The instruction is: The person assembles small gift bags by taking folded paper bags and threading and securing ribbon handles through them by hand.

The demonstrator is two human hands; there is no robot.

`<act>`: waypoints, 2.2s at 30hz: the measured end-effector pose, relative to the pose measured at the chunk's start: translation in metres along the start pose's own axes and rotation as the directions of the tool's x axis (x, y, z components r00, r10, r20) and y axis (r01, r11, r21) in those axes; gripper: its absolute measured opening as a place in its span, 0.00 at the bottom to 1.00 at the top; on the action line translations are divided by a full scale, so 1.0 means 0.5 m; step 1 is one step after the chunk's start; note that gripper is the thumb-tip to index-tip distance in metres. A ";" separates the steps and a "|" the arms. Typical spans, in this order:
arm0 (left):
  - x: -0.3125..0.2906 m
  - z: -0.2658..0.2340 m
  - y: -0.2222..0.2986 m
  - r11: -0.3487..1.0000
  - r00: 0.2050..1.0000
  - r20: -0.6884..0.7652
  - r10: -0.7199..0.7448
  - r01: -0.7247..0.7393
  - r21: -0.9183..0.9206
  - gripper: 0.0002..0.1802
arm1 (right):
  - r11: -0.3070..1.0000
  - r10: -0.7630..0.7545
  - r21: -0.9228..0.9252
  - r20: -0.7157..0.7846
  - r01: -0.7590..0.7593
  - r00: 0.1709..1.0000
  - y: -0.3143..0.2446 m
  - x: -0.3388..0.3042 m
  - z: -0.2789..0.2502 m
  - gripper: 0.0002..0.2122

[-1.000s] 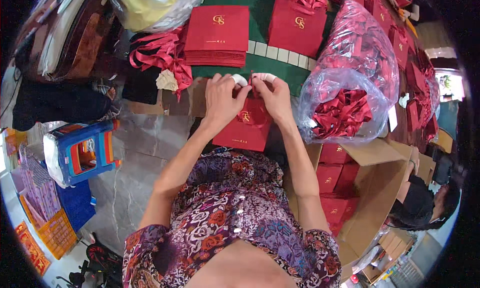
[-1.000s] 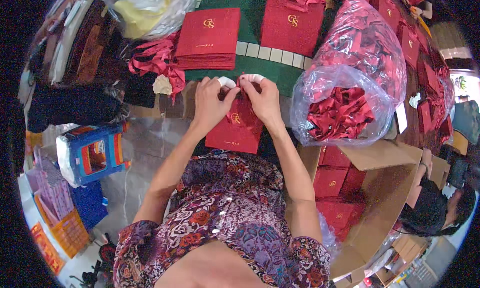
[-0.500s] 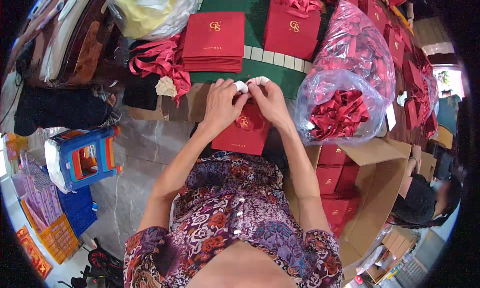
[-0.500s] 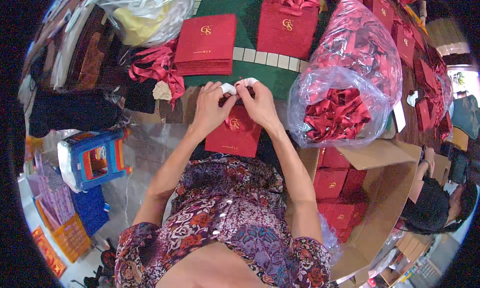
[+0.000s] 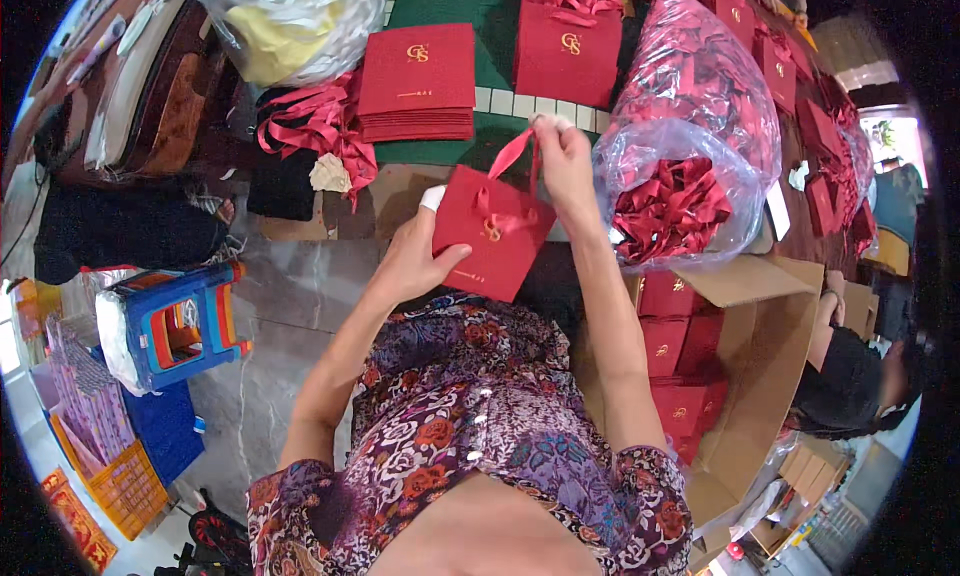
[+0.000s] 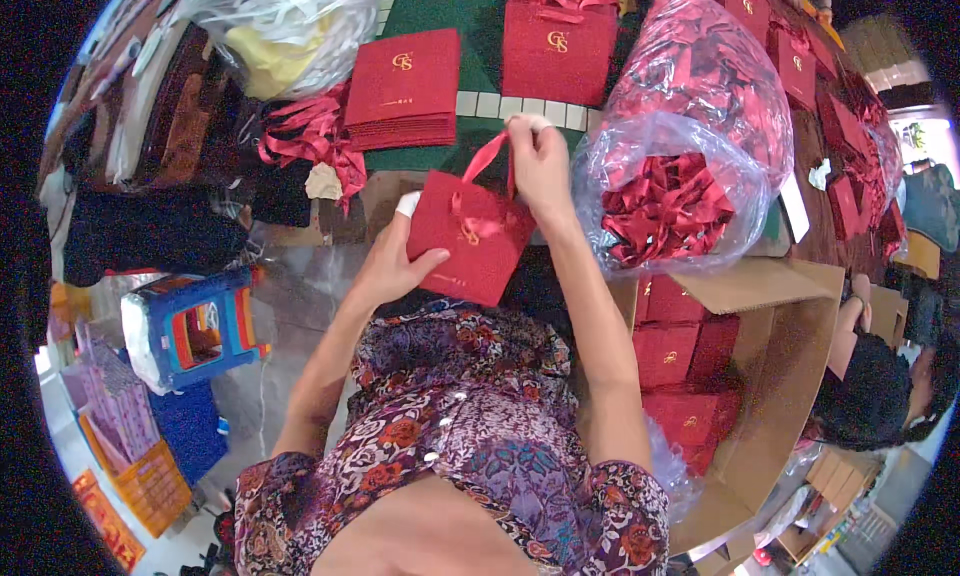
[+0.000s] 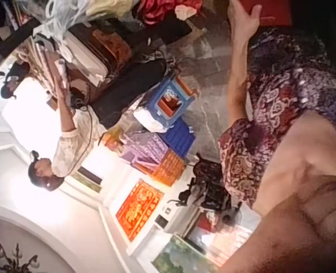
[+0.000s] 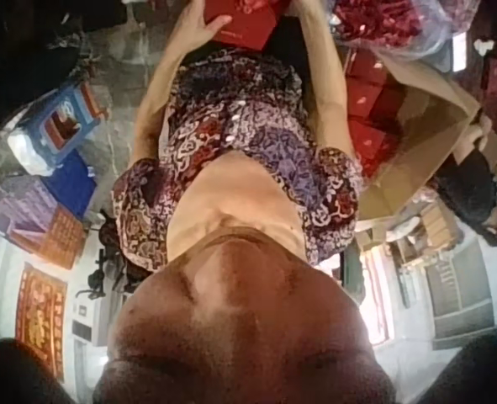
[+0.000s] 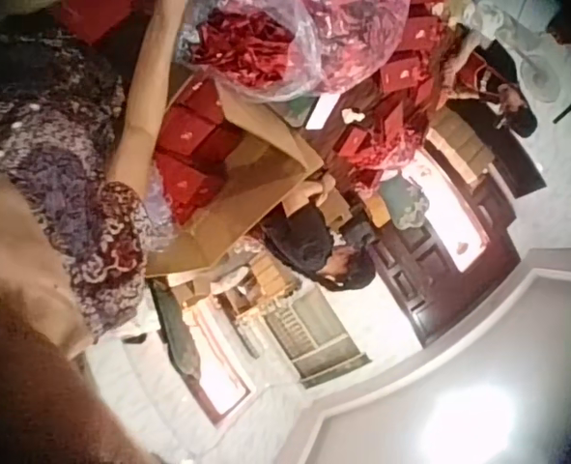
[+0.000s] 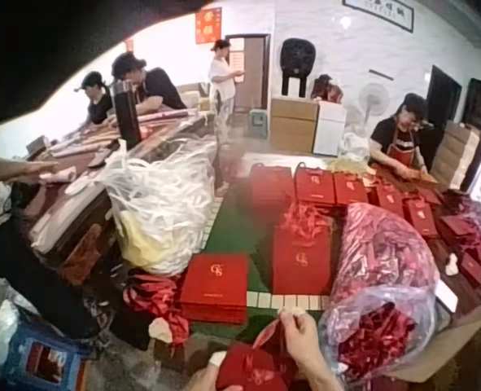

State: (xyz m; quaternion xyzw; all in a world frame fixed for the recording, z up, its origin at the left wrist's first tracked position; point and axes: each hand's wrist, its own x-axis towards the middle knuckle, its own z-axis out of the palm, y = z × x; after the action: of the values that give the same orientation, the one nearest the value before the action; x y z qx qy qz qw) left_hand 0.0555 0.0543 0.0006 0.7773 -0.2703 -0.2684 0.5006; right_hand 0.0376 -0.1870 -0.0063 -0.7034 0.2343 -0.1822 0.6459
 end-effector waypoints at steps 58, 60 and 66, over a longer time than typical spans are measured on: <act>0.101 0.031 0.003 0.690 0.936 -0.004 0.352 -0.257 0.677 0.26 | 0.785 -0.427 -0.436 0.133 0.440 0.894 -0.089 -0.282 0.004 0.09; 0.104 0.028 -0.001 0.690 0.935 0.024 0.354 -0.279 0.668 0.25 | 0.802 -0.358 -0.470 0.116 0.369 0.926 -0.053 -0.247 0.006 0.09; 0.112 0.034 0.005 0.760 0.945 0.003 0.328 -0.266 0.592 0.20 | 0.756 -0.304 -0.587 0.076 0.289 0.950 0.019 -0.204 0.000 0.07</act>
State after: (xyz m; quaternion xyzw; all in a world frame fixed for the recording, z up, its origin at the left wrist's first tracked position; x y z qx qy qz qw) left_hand 0.0831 0.0039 -0.0115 0.8529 -0.4338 -0.0496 0.2862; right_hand -0.0473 -0.1302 -0.0112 -0.8950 0.1729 -0.2084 0.3545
